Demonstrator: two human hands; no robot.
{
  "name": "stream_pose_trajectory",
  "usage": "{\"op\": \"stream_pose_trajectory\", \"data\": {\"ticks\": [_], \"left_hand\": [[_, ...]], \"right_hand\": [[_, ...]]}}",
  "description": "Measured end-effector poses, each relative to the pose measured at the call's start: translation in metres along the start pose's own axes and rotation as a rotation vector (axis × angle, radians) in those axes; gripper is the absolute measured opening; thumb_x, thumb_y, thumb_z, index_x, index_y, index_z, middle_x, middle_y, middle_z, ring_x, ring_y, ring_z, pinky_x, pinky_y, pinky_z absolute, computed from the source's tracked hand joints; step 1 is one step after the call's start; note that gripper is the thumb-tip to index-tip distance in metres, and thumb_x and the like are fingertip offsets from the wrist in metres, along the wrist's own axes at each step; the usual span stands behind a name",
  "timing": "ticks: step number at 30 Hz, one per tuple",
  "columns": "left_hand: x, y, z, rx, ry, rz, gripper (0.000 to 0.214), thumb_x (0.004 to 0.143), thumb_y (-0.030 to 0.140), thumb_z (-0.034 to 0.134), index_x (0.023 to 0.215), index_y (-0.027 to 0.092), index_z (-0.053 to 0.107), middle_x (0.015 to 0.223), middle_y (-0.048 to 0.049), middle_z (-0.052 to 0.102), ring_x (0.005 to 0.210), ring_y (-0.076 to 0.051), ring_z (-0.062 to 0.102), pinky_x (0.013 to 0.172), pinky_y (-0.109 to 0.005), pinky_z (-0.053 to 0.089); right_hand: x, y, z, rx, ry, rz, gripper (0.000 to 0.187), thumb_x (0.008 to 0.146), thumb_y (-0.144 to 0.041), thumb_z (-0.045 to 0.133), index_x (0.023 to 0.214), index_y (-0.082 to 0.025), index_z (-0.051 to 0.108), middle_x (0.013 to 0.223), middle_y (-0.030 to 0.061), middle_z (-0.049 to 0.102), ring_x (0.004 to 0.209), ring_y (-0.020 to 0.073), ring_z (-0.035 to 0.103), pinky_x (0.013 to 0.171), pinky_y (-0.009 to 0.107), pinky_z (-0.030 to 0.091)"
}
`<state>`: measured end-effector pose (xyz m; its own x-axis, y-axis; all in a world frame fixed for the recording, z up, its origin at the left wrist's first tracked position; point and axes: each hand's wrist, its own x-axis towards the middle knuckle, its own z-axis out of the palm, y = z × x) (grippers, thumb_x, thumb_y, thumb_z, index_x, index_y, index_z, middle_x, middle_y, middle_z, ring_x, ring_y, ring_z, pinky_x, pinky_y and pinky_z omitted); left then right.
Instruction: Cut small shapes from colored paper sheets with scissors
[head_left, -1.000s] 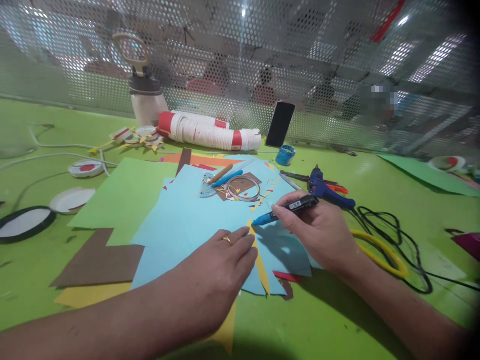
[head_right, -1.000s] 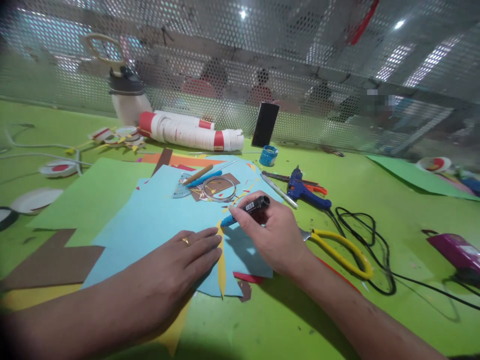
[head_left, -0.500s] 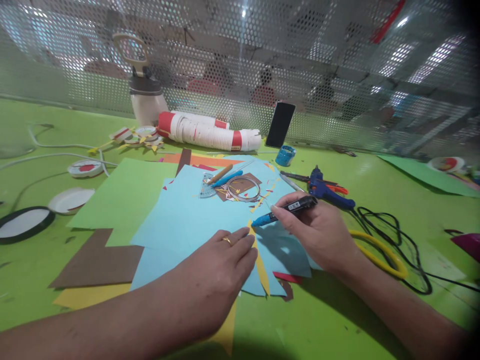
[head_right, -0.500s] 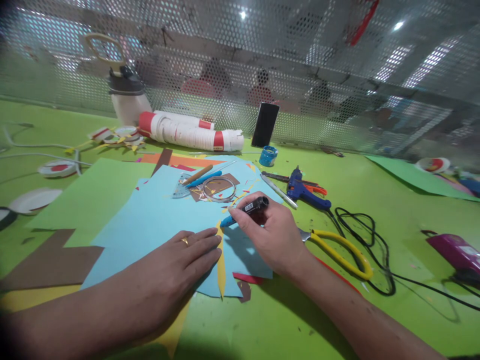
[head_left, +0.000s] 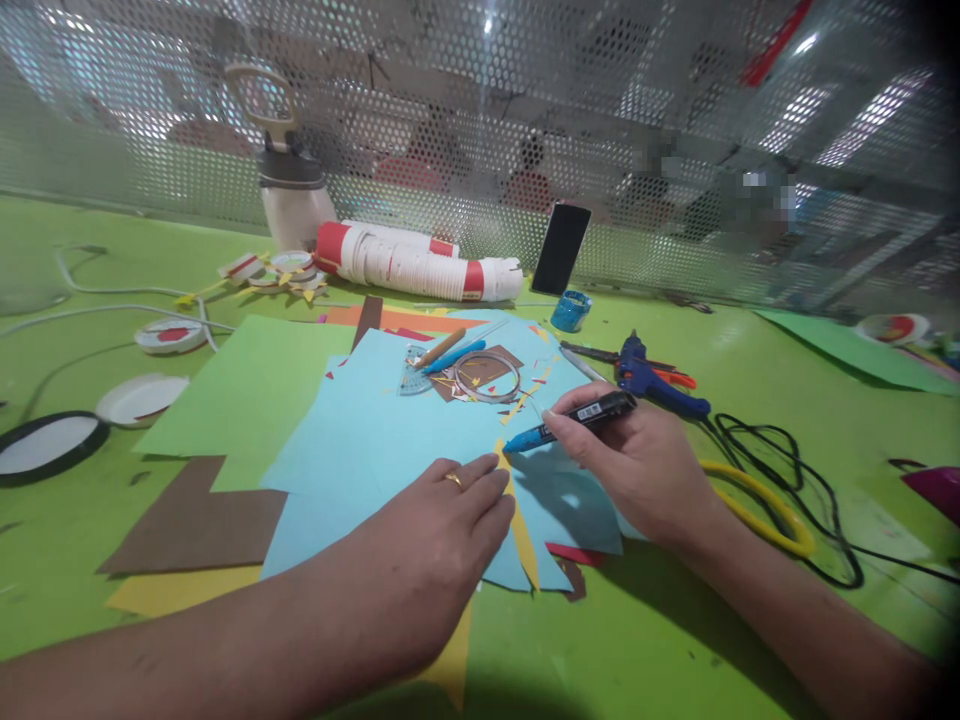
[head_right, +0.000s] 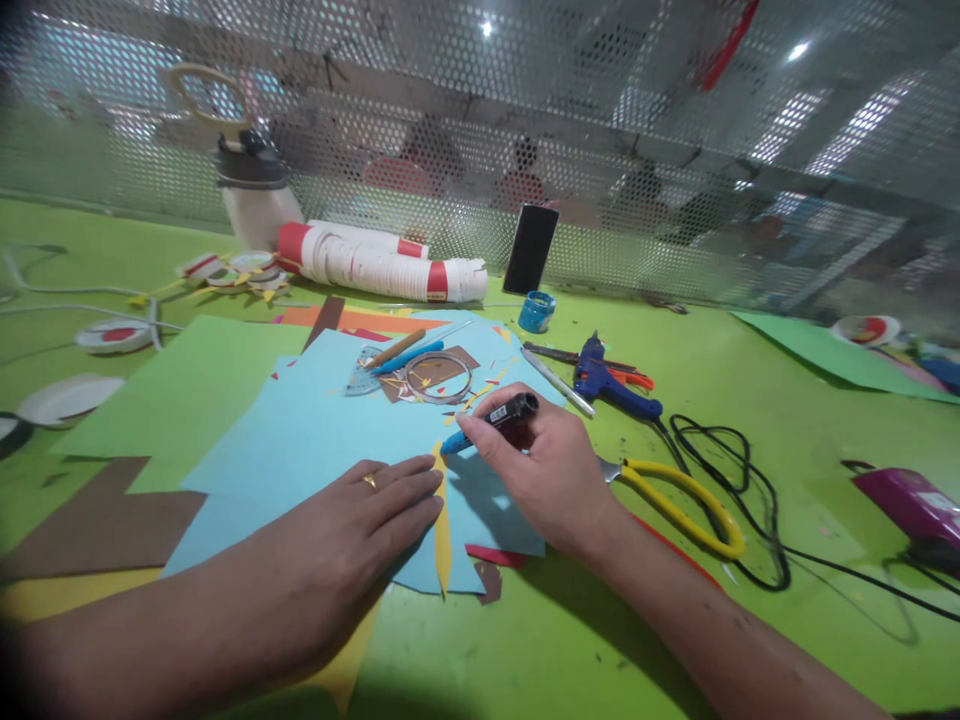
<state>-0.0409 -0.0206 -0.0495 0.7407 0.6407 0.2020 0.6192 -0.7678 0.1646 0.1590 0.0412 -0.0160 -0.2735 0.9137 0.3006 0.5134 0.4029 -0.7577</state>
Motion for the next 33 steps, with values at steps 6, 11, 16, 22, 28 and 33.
{"op": "stream_pose_trajectory", "data": {"ticks": [6, 11, 16, 22, 28, 33], "left_hand": [[-0.0014, 0.0009, -0.0004, 0.003, -0.002, 0.001, 0.045, 0.084, 0.006, 0.038, 0.128, 0.007, 0.045, 0.132, -0.0226, 0.051, 0.121, -0.036, 0.048, 0.083, -0.048, 0.045], [-0.0010, 0.0011, -0.0017, -0.002, 0.003, 0.003, 0.047, 0.082, 0.004, 0.040, 0.128, 0.007, 0.045, 0.131, -0.0223, 0.051, 0.121, -0.035, 0.048, 0.083, -0.048, 0.045], [-0.0011, 0.0014, -0.0020, 0.003, 0.003, 0.013, 0.046, 0.082, 0.004, 0.039, 0.127, 0.006, 0.045, 0.130, -0.0238, 0.051, 0.120, -0.036, 0.049, 0.082, -0.048, 0.045], [0.0002, 0.0020, -0.0032, 0.007, -0.008, 0.004, 0.044, 0.082, 0.004, 0.039, 0.126, 0.007, 0.046, 0.130, -0.0232, 0.052, 0.120, -0.035, 0.048, 0.084, -0.048, 0.045], [0.0018, 0.0021, -0.0035, -0.009, -0.010, -0.002, 0.045, 0.080, 0.002, 0.041, 0.124, 0.007, 0.046, 0.127, -0.0226, 0.053, 0.120, -0.034, 0.048, 0.085, -0.047, 0.044], [0.0004, 0.0008, -0.0005, 0.008, -0.004, -0.005, 0.043, 0.079, 0.003, 0.043, 0.121, 0.009, 0.048, 0.125, -0.0222, 0.054, 0.119, -0.034, 0.048, 0.085, -0.047, 0.044]], "right_hand": [[0.0009, 0.0023, 0.0014, 0.008, -0.012, 0.003, 0.019, 0.082, -0.036, 0.062, 0.079, -0.017, 0.062, 0.068, -0.0019, 0.058, 0.058, 0.0107, 0.049, 0.055, 0.024, 0.040], [0.0006, 0.0019, 0.0012, 0.003, -0.010, 0.010, 0.021, 0.083, -0.037, 0.062, 0.078, -0.017, 0.062, 0.067, -0.0019, 0.056, 0.057, 0.0110, 0.047, 0.054, 0.025, 0.040], [0.0010, 0.0004, 0.0019, 0.010, -0.012, 0.031, 0.022, 0.082, -0.038, 0.062, 0.078, -0.017, 0.061, 0.063, -0.0021, 0.054, 0.054, 0.0112, 0.045, 0.051, 0.025, 0.039], [0.0042, 0.0004, 0.0027, 0.005, -0.016, 0.040, 0.024, 0.082, -0.041, 0.062, 0.078, -0.017, 0.060, 0.061, -0.0025, 0.053, 0.053, 0.0116, 0.045, 0.049, 0.025, 0.037], [0.0053, 0.0003, 0.0020, 0.002, -0.051, 0.082, 0.029, 0.082, -0.045, 0.060, 0.077, -0.016, 0.059, 0.057, -0.0032, 0.050, 0.052, 0.0116, 0.043, 0.048, 0.025, 0.036], [0.0061, 0.0008, 0.0020, -0.021, -0.063, 0.082, 0.030, 0.083, -0.045, 0.058, 0.078, -0.016, 0.059, 0.060, -0.0025, 0.049, 0.054, 0.0122, 0.043, 0.050, 0.026, 0.036]]}}
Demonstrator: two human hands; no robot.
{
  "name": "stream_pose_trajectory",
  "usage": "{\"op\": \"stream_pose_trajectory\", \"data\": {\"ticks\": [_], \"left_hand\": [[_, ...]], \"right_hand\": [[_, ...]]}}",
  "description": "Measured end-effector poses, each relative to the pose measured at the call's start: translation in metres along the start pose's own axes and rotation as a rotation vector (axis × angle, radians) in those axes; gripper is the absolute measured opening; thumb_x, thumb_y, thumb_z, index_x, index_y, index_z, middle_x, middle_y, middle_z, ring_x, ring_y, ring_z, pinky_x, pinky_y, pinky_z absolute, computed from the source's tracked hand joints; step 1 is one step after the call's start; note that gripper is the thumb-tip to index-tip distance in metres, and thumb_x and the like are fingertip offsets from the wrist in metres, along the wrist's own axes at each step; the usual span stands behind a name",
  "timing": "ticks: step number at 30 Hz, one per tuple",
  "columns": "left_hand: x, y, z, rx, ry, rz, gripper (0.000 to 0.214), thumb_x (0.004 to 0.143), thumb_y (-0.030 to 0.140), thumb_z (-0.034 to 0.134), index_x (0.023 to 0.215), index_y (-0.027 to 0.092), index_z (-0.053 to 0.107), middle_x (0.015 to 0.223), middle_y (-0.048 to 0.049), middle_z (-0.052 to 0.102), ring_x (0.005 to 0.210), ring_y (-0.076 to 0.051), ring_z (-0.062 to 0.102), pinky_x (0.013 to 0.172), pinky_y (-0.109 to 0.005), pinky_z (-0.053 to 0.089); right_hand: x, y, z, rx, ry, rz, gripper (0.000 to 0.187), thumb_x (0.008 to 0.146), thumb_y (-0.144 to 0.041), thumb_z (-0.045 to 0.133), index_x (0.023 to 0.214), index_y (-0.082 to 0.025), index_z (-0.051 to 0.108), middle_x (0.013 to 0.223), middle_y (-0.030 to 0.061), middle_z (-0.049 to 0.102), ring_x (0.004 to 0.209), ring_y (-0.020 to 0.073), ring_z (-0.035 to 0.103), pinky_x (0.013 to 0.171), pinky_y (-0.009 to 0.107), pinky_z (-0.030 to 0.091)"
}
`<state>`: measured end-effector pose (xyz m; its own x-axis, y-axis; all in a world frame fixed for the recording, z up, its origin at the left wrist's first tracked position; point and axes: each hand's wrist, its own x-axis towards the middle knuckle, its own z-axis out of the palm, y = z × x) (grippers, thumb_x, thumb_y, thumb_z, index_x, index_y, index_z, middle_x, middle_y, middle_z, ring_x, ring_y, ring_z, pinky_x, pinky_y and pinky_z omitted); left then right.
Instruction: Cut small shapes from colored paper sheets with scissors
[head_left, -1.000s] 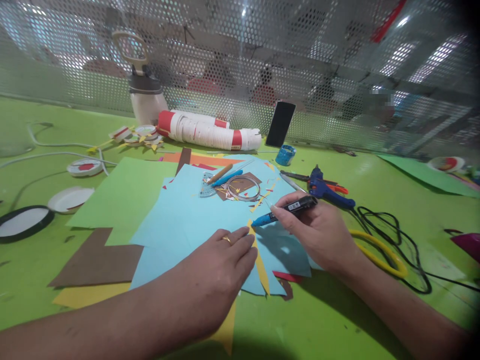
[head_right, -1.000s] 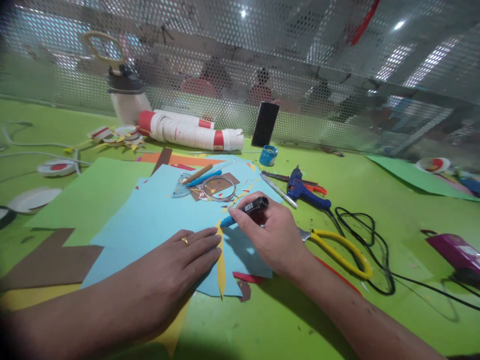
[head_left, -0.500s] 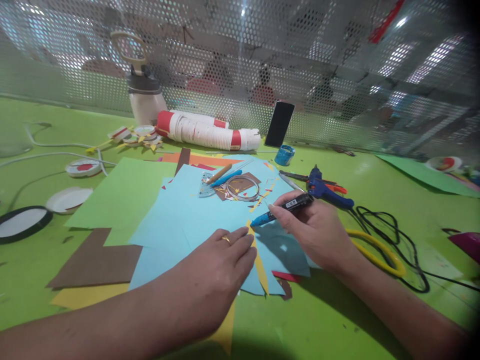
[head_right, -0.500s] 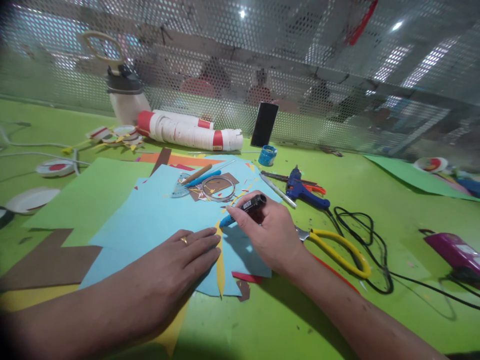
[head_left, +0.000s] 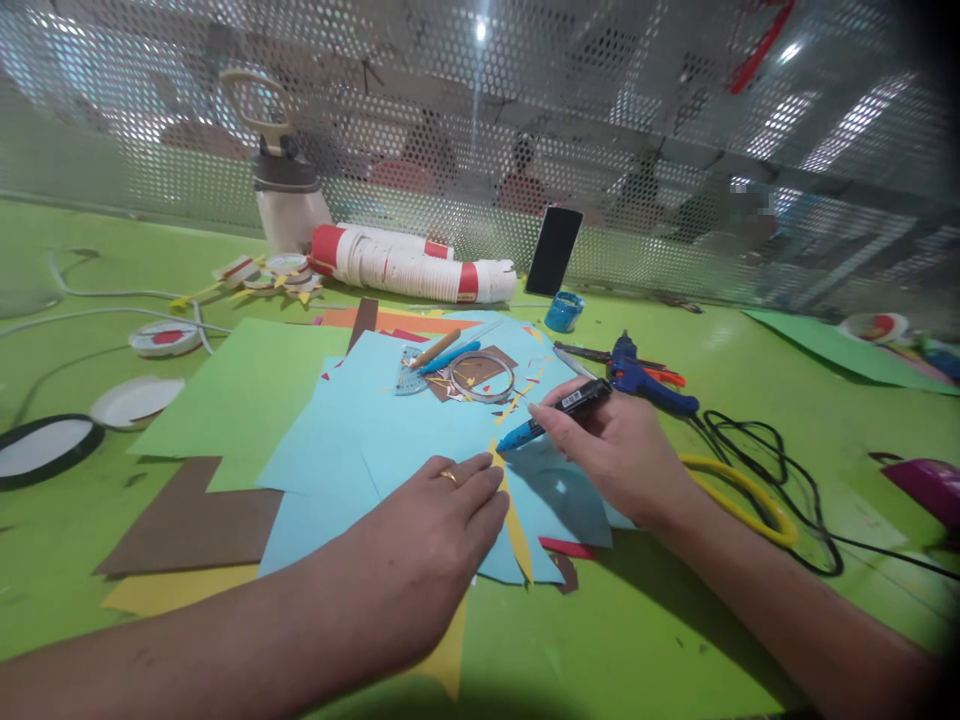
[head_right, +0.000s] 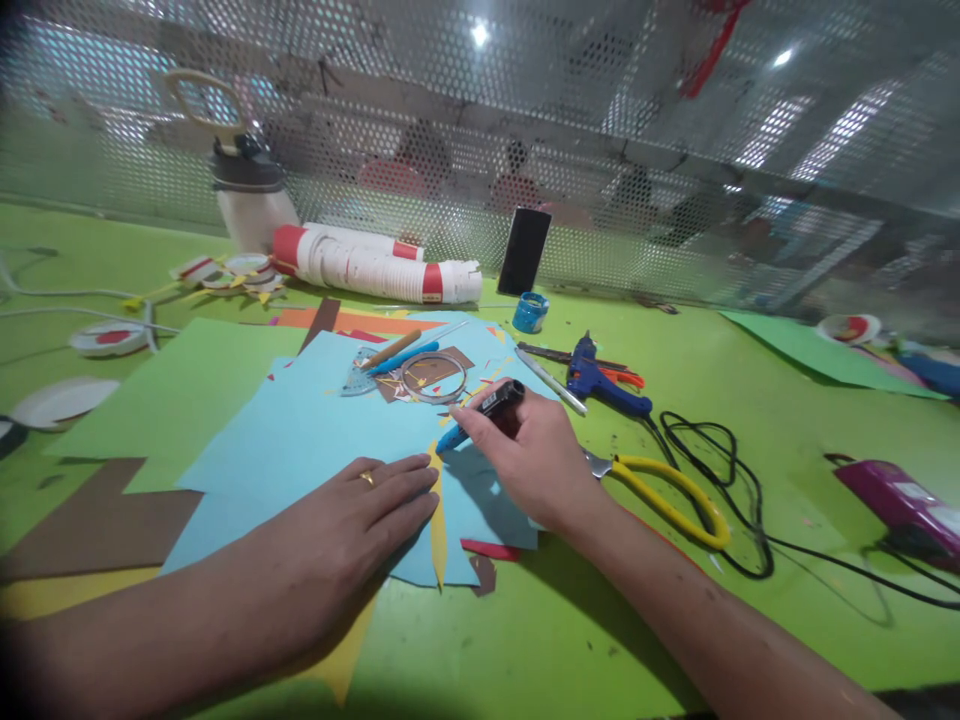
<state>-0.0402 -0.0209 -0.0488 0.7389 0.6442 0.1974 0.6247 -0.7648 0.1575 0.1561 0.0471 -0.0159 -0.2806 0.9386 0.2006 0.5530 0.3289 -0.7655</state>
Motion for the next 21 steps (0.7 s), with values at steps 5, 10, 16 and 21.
{"op": "stream_pose_trajectory", "data": {"ticks": [5, 10, 16, 21], "left_hand": [[-0.001, -0.001, 0.002, 0.008, 0.006, -0.002, 0.042, 0.079, 0.003, 0.044, 0.121, 0.010, 0.048, 0.125, -0.0207, 0.055, 0.118, -0.033, 0.049, 0.085, -0.046, 0.044], [-0.001, 0.000, 0.003, 0.007, 0.048, -0.001, 0.040, 0.081, 0.004, 0.044, 0.120, 0.010, 0.050, 0.122, -0.0204, 0.057, 0.118, -0.034, 0.049, 0.085, -0.047, 0.044], [-0.001, -0.001, 0.004, 0.024, 0.042, 0.004, 0.039, 0.080, 0.005, 0.043, 0.118, 0.008, 0.053, 0.123, -0.0213, 0.057, 0.115, -0.035, 0.050, 0.082, -0.048, 0.045], [-0.003, 0.000, 0.003, 0.013, 0.038, -0.008, 0.043, 0.081, 0.004, 0.042, 0.122, 0.010, 0.050, 0.124, -0.0193, 0.056, 0.116, -0.033, 0.050, 0.086, -0.047, 0.044]], "right_hand": [[0.000, 0.000, 0.001, -0.014, 0.011, 0.006, 0.031, 0.082, -0.046, 0.058, 0.076, -0.016, 0.060, 0.056, -0.0034, 0.049, 0.052, 0.0123, 0.044, 0.048, 0.025, 0.036], [-0.003, 0.001, 0.002, -0.034, 0.043, -0.023, 0.029, 0.083, -0.044, 0.058, 0.074, -0.016, 0.060, 0.053, -0.0046, 0.046, 0.049, 0.0107, 0.041, 0.045, 0.024, 0.033], [-0.002, -0.003, 0.000, 0.012, 0.071, -0.014, 0.028, 0.081, -0.042, 0.060, 0.070, -0.017, 0.059, 0.051, -0.0045, 0.048, 0.047, 0.0106, 0.044, 0.044, 0.023, 0.035], [-0.005, -0.013, -0.015, 0.128, 0.246, -0.040, 0.031, 0.082, -0.046, 0.062, 0.066, -0.020, 0.055, 0.051, -0.0040, 0.049, 0.045, 0.0103, 0.044, 0.043, 0.023, 0.037]]}}
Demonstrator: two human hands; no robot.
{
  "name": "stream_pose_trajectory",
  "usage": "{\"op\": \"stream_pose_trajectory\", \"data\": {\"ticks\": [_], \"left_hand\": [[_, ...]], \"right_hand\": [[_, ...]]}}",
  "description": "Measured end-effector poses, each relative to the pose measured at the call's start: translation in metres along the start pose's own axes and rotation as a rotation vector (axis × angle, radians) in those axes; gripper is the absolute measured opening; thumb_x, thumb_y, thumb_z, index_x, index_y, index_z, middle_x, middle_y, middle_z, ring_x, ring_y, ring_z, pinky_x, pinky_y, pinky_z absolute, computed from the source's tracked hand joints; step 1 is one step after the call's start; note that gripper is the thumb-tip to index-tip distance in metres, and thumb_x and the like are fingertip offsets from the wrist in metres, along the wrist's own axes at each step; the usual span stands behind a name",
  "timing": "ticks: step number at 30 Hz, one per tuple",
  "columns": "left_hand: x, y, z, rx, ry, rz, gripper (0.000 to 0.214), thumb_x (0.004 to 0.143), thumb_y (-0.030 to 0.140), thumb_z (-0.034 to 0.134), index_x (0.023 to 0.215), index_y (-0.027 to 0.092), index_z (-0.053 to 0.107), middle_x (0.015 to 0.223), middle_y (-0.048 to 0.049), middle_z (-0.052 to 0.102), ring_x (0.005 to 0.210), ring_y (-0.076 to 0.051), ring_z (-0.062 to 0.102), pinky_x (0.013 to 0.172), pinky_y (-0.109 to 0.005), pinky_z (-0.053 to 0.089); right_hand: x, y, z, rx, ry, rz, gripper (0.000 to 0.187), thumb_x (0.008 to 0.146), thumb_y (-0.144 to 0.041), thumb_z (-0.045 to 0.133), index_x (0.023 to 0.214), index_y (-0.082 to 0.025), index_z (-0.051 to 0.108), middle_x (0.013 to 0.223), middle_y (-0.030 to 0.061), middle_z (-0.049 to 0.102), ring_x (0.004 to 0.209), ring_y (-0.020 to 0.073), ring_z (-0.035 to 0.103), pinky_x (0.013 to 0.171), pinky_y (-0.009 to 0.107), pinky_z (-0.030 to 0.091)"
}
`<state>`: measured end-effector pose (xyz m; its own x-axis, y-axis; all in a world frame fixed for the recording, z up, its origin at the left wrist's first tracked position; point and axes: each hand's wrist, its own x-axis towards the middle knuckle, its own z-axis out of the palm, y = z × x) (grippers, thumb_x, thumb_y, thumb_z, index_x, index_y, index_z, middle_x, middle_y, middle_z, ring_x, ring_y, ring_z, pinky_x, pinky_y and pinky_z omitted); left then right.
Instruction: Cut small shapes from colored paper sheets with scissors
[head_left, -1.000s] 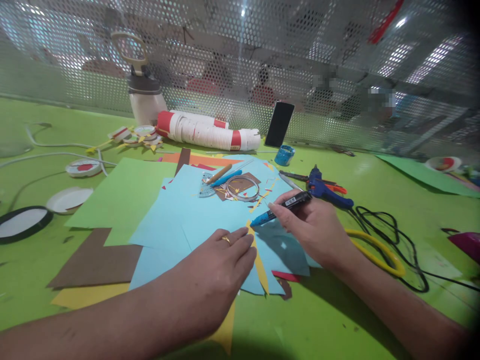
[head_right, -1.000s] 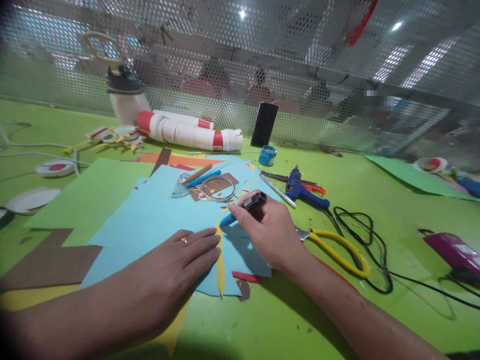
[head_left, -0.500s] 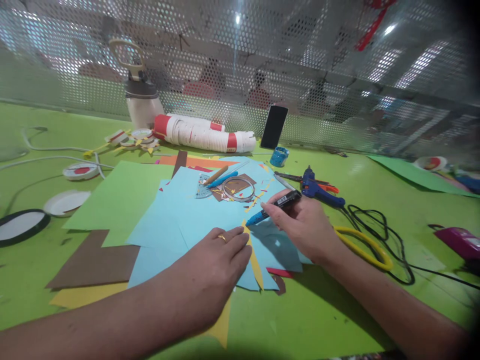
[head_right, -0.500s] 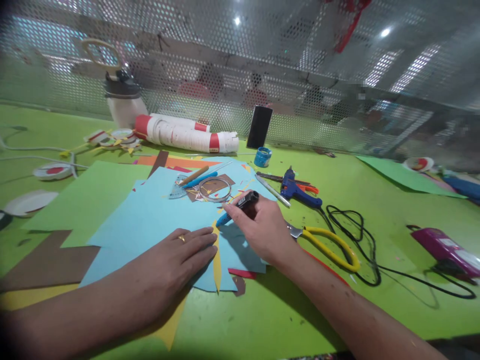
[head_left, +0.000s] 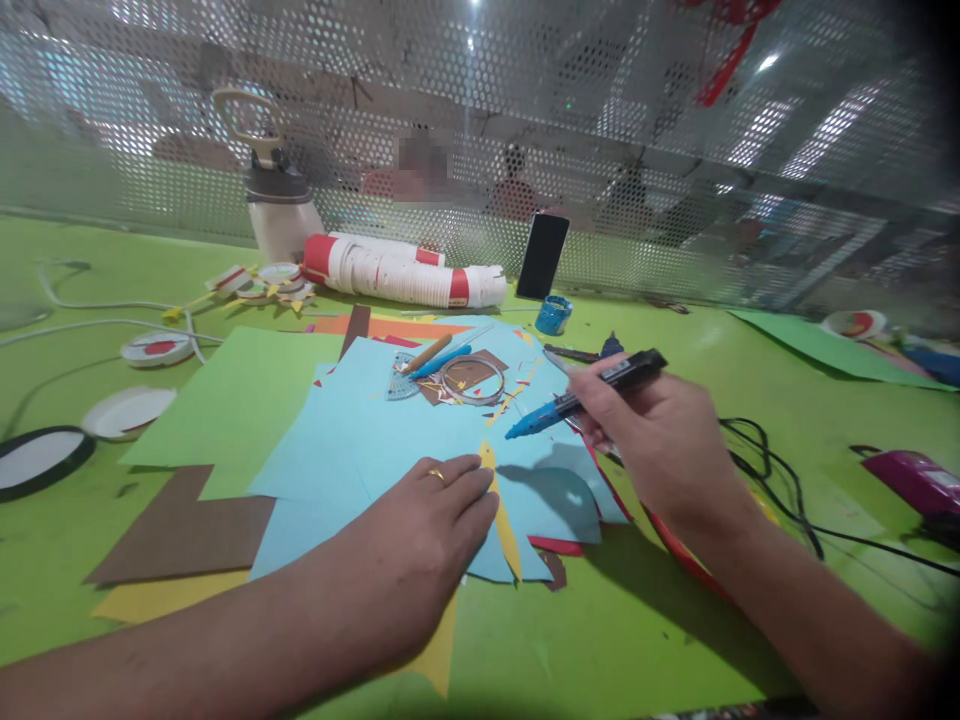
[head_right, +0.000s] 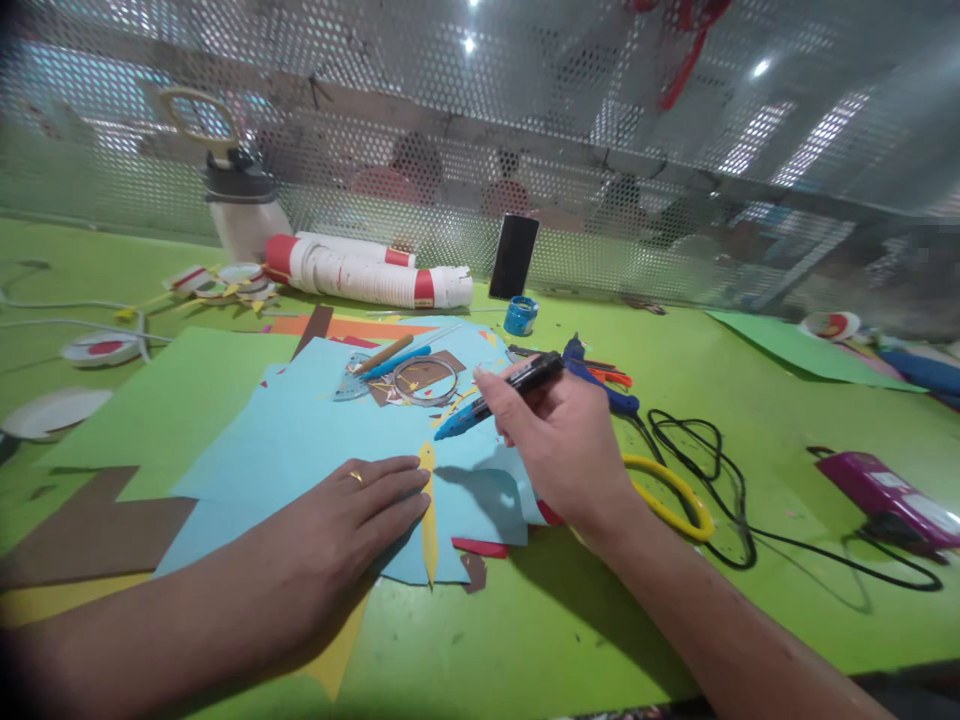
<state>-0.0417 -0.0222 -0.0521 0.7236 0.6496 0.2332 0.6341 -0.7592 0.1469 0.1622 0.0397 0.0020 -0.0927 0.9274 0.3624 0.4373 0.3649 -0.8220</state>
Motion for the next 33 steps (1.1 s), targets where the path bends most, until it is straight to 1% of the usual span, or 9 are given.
{"op": "stream_pose_trajectory", "data": {"ticks": [1, 3, 8, 13, 17, 20, 28, 33], "left_hand": [[0.000, 0.000, 0.000, -0.005, 0.002, 0.001, 0.043, 0.080, 0.004, 0.042, 0.122, 0.010, 0.050, 0.123, -0.0191, 0.057, 0.116, -0.033, 0.050, 0.086, -0.047, 0.044], [0.000, 0.000, 0.000, -0.014, 0.011, 0.004, 0.043, 0.079, 0.004, 0.044, 0.121, 0.010, 0.050, 0.122, -0.0193, 0.057, 0.115, -0.033, 0.050, 0.087, -0.048, 0.044], [0.001, 0.000, 0.001, 0.005, 0.017, 0.013, 0.040, 0.079, 0.004, 0.041, 0.118, 0.010, 0.052, 0.122, -0.0196, 0.057, 0.116, -0.034, 0.048, 0.088, -0.048, 0.044], [0.002, -0.001, 0.001, 0.014, -0.007, 0.022, 0.039, 0.080, 0.006, 0.042, 0.117, 0.007, 0.053, 0.122, -0.0205, 0.057, 0.115, -0.035, 0.048, 0.089, -0.049, 0.043], [0.001, 0.000, 0.000, 0.026, -0.012, 0.019, 0.041, 0.079, 0.005, 0.042, 0.118, 0.008, 0.052, 0.123, -0.0202, 0.056, 0.115, -0.034, 0.048, 0.088, -0.049, 0.043], [0.001, 0.000, 0.000, 0.023, -0.007, 0.016, 0.040, 0.080, 0.005, 0.042, 0.119, 0.008, 0.052, 0.124, -0.0206, 0.056, 0.115, -0.034, 0.049, 0.087, -0.048, 0.044], [0.001, 0.000, 0.000, 0.039, -0.024, 0.017, 0.041, 0.080, 0.007, 0.042, 0.120, 0.007, 0.051, 0.125, -0.0215, 0.055, 0.115, -0.036, 0.049, 0.082, -0.048, 0.045], [0.001, 0.000, 0.000, 0.045, -0.024, 0.023, 0.040, 0.081, 0.007, 0.041, 0.119, 0.008, 0.052, 0.125, -0.0208, 0.055, 0.114, -0.036, 0.049, 0.082, -0.048, 0.046]], "right_hand": [[0.000, -0.001, -0.002, 0.001, 0.014, -0.007, 0.031, 0.082, -0.045, 0.061, 0.065, -0.020, 0.054, 0.050, -0.0039, 0.049, 0.044, 0.0103, 0.044, 0.042, 0.023, 0.037], [-0.002, -0.001, -0.001, -0.012, 0.003, -0.008, 0.031, 0.082, -0.044, 0.062, 0.064, -0.020, 0.055, 0.050, -0.0038, 0.050, 0.044, 0.0102, 0.044, 0.042, 0.023, 0.038], [-0.005, 0.005, 0.009, -0.028, -0.063, -0.024, 0.029, 0.082, -0.040, 0.062, 0.064, -0.019, 0.056, 0.051, -0.0045, 0.049, 0.046, 0.0095, 0.044, 0.046, 0.022, 0.040], [-0.004, 0.010, 0.014, -0.026, -0.129, -0.080, 0.018, 0.083, -0.033, 0.062, 0.074, -0.017, 0.061, 0.060, -0.0033, 0.055, 0.053, 0.0099, 0.048, 0.051, 0.022, 0.041], [-0.006, 0.012, 0.014, 0.003, -0.164, -0.069, 0.018, 0.083, -0.034, 0.063, 0.077, -0.017, 0.061, 0.066, -0.0026, 0.057, 0.055, 0.0095, 0.049, 0.052, 0.022, 0.041], [-0.008, 0.012, 0.014, -0.006, -0.170, -0.055, 0.018, 0.083, -0.034, 0.064, 0.077, -0.017, 0.061, 0.067, -0.0022, 0.058, 0.056, 0.0100, 0.050, 0.052, 0.022, 0.041], [-0.008, 0.013, 0.017, -0.023, -0.166, -0.074, 0.015, 0.082, -0.031, 0.064, 0.077, -0.018, 0.062, 0.067, -0.0018, 0.060, 0.057, 0.0106, 0.051, 0.054, 0.023, 0.042], [-0.007, 0.014, 0.016, -0.036, -0.165, -0.075, 0.015, 0.082, -0.032, 0.064, 0.077, -0.017, 0.063, 0.070, -0.0013, 0.061, 0.062, 0.0112, 0.053, 0.059, 0.023, 0.043]]}}
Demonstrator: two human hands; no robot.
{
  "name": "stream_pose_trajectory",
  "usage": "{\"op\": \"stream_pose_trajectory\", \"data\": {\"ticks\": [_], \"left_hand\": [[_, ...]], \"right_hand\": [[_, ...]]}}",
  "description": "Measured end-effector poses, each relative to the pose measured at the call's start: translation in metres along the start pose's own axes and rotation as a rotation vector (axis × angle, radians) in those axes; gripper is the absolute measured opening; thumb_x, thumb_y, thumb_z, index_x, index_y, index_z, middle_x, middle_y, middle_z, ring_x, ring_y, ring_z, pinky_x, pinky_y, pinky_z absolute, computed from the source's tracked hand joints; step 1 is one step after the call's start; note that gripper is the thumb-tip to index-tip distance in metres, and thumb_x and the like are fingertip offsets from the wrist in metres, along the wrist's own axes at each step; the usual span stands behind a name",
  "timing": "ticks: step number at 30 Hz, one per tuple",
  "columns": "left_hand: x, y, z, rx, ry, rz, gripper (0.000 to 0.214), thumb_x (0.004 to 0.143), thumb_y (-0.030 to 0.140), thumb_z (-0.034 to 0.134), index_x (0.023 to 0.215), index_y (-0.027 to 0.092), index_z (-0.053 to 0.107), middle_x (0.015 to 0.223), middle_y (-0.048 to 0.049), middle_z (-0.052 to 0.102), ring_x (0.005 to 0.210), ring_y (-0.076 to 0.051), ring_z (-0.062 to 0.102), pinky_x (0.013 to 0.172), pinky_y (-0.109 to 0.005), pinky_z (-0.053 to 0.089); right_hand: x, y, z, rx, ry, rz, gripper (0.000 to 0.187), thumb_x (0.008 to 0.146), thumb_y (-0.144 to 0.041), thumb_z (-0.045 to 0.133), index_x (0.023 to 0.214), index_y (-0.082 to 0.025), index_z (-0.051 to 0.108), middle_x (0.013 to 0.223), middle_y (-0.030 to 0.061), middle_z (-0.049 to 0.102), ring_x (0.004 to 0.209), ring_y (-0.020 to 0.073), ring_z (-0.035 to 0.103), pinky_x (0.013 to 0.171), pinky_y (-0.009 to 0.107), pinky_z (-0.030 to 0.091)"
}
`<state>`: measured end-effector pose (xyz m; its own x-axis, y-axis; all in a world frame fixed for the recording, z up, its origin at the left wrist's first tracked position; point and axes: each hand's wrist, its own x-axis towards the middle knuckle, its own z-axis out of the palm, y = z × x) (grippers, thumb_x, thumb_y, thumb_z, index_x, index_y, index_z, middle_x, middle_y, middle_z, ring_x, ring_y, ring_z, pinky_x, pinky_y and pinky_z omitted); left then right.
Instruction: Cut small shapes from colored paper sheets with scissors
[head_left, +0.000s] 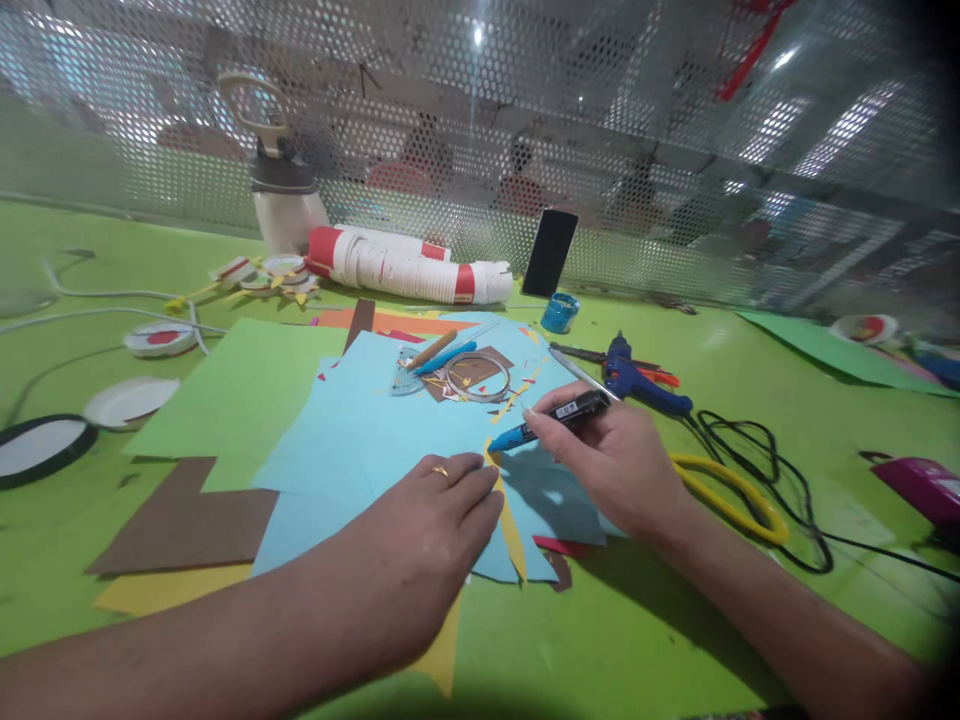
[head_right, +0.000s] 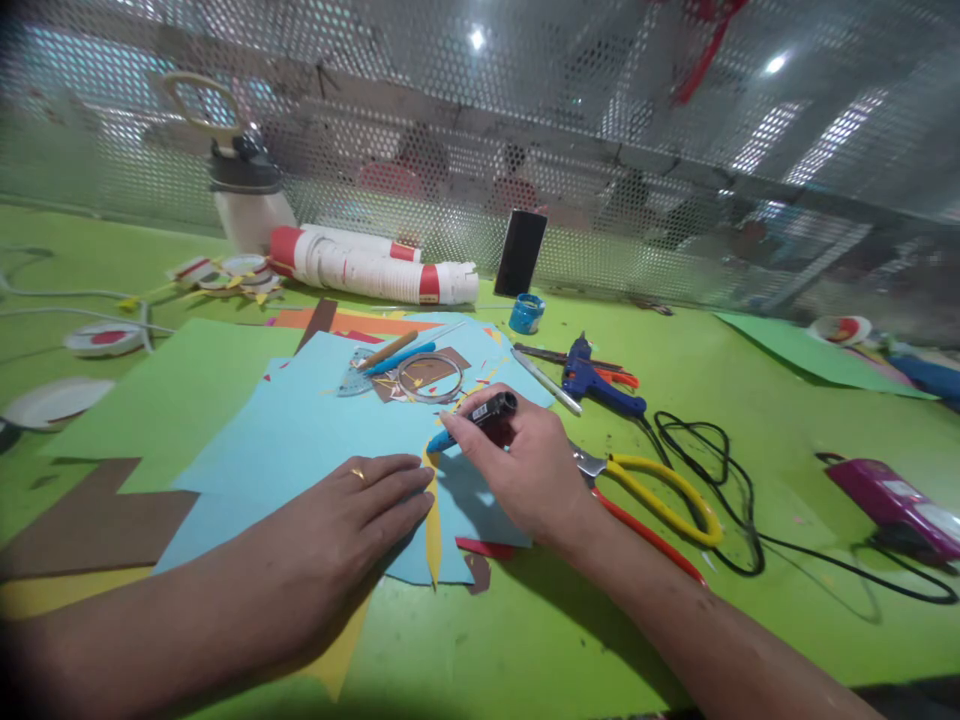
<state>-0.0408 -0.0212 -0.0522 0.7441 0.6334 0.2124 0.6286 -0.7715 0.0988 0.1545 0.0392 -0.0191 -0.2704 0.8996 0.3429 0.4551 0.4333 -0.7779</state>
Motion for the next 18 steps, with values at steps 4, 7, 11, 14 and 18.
{"op": "stream_pose_trajectory", "data": {"ticks": [4, 7, 11, 14, 18], "left_hand": [[0.0007, 0.0004, -0.0013, -0.003, -0.005, -0.002, 0.042, 0.080, 0.007, 0.041, 0.120, 0.007, 0.052, 0.125, -0.0212, 0.055, 0.114, -0.037, 0.049, 0.081, -0.049, 0.046], [0.0010, 0.0004, -0.0016, -0.008, -0.004, -0.001, 0.041, 0.080, 0.007, 0.041, 0.120, 0.006, 0.052, 0.124, -0.0216, 0.055, 0.115, -0.037, 0.048, 0.080, -0.049, 0.046], [0.0006, 0.0004, -0.0004, -0.008, 0.000, 0.000, 0.040, 0.081, 0.007, 0.042, 0.119, 0.007, 0.052, 0.124, -0.0220, 0.055, 0.115, -0.037, 0.048, 0.081, -0.049, 0.046], [-0.0003, 0.0007, 0.0004, -0.011, 0.008, -0.004, 0.040, 0.081, 0.007, 0.043, 0.119, 0.008, 0.052, 0.125, -0.0212, 0.055, 0.117, -0.036, 0.047, 0.083, -0.049, 0.045], [-0.0016, 0.0008, 0.0009, -0.027, 0.023, 0.000, 0.040, 0.081, 0.006, 0.043, 0.120, 0.008, 0.052, 0.126, -0.0215, 0.055, 0.117, -0.036, 0.047, 0.084, -0.049, 0.045]], "right_hand": [[0.0001, 0.0006, 0.0006, 0.020, -0.005, 0.015, 0.017, 0.082, -0.034, 0.065, 0.077, -0.017, 0.063, 0.066, -0.0024, 0.059, 0.057, 0.0104, 0.050, 0.055, 0.023, 0.042], [0.0004, 0.0010, 0.0013, 0.025, -0.009, 0.021, 0.017, 0.082, -0.034, 0.064, 0.078, -0.017, 0.063, 0.067, -0.0022, 0.059, 0.058, 0.0104, 0.051, 0.056, 0.023, 0.042], [0.0006, 0.0010, 0.0015, 0.008, -0.010, 0.019, 0.017, 0.082, -0.033, 0.064, 0.077, -0.017, 0.063, 0.065, -0.0029, 0.058, 0.056, 0.0095, 0.049, 0.054, 0.022, 0.041], [0.0010, 0.0008, 0.0016, 0.009, -0.010, 0.024, 0.017, 0.082, -0.033, 0.064, 0.077, -0.017, 0.063, 0.063, -0.0033, 0.057, 0.055, 0.0092, 0.048, 0.052, 0.022, 0.039], [0.0016, 0.0001, 0.0019, 0.004, 0.004, 0.045, 0.019, 0.082, -0.035, 0.064, 0.076, -0.016, 0.063, 0.060, -0.0039, 0.056, 0.052, 0.0087, 0.046, 0.049, 0.021, 0.037]]}}
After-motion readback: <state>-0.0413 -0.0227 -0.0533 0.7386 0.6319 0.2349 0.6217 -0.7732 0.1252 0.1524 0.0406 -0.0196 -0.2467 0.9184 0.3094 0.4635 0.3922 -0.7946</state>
